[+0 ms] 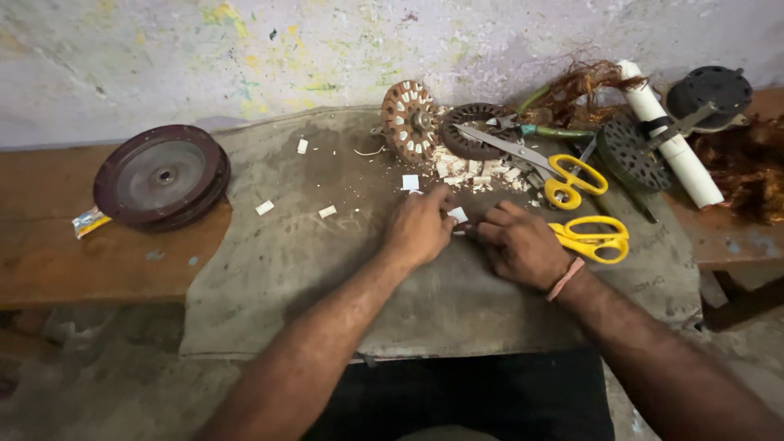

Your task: The person places small white insulation papers into the slots of a ceiling fan motor stator by hand and using scissors to trim them.

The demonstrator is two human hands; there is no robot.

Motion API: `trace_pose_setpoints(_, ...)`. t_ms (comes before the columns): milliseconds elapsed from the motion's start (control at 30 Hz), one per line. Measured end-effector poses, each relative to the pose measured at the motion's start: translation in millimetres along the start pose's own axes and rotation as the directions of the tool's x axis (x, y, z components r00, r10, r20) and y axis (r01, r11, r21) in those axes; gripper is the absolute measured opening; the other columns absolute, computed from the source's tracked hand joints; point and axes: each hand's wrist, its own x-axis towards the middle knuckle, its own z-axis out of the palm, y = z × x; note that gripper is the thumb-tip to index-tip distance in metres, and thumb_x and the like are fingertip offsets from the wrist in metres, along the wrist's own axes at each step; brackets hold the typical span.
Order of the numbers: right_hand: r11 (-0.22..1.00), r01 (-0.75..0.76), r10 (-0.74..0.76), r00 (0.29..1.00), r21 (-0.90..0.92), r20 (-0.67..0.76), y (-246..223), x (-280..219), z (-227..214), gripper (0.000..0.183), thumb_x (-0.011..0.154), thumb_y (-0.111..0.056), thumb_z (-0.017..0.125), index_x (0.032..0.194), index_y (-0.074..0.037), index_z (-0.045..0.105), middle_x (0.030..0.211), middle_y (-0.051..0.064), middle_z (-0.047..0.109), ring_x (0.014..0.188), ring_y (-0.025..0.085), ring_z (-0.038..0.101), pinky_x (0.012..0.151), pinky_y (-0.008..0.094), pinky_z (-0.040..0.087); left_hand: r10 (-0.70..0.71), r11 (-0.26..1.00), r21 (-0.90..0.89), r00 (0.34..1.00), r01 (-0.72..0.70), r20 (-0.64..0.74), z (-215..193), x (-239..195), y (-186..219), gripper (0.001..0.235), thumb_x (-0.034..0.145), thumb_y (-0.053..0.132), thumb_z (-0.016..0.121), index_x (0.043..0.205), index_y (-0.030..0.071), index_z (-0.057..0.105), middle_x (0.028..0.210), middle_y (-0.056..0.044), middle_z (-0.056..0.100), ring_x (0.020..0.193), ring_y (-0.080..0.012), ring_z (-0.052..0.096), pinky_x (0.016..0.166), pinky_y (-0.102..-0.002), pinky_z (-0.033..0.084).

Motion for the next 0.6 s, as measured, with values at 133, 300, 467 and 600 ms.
trace_pose_setpoints(133,0.999,0.046,-0.044,0.997,0.026,-0.062,2.9,-1.4,-0.6,0.023,0.068,-0.005,0.071,0.091,-0.009,0.071,0.090,0.009,0.064,0.089,0.033,0.059,0.076,0.046,0.048,0.040,0.999,-0.031,0.997,-0.042,-0.069,9.9,11.1,-6.7,0.043,0.075,0.001,0.075,0.116,0.006,0.064,0.098,-0.016,0.073,0.096,-0.0387,0.069,0.082,-0.047,0.054)
trace_pose_setpoints(300,0.998,-0.042,0.058,0.905,0.047,-0.421,14.4,-7.7,3.7,0.020,0.086,-0.009,0.071,0.105,-0.005,0.069,0.105,0.014,0.064,0.098,0.036,0.057,0.086,0.048,0.046,-0.074,0.956,-0.288,0.997,0.061,-0.032,28.1,30.7,-34.0,0.026,0.083,0.005,0.077,0.108,0.005,0.071,0.091,-0.010,0.077,0.085,-0.0218,0.073,0.076,-0.039,0.058)
trace_pose_setpoints(467,0.834,-0.457,0.309,0.851,-0.309,-0.425,65.0,-16.7,-8.7,0.025,0.082,-0.007,0.069,0.107,-0.007,0.068,0.108,0.018,0.067,0.102,0.040,0.060,0.086,0.050,0.048,-0.197,0.677,-0.708,0.977,0.200,0.088,21.8,51.3,-52.1,0.014,0.090,0.002,0.073,0.101,-0.004,0.070,0.086,-0.008,0.068,0.072,-0.0149,0.062,0.057,-0.033,0.056)
trace_pose_setpoints(600,0.838,-0.505,0.456,0.857,-0.208,-0.240,89.7,-11.2,-14.6,0.028,0.085,-0.007,0.066,0.113,-0.007,0.067,0.101,0.022,0.068,0.098,0.044,0.064,0.088,0.053,0.050,-0.180,0.464,-0.841,0.959,0.278,0.218,5.6,64.0,-43.6,0.011,0.089,0.000,0.066,0.098,-0.004,0.060,0.080,-0.010,0.069,0.064,-0.0177,0.068,0.051,-0.033,0.060)
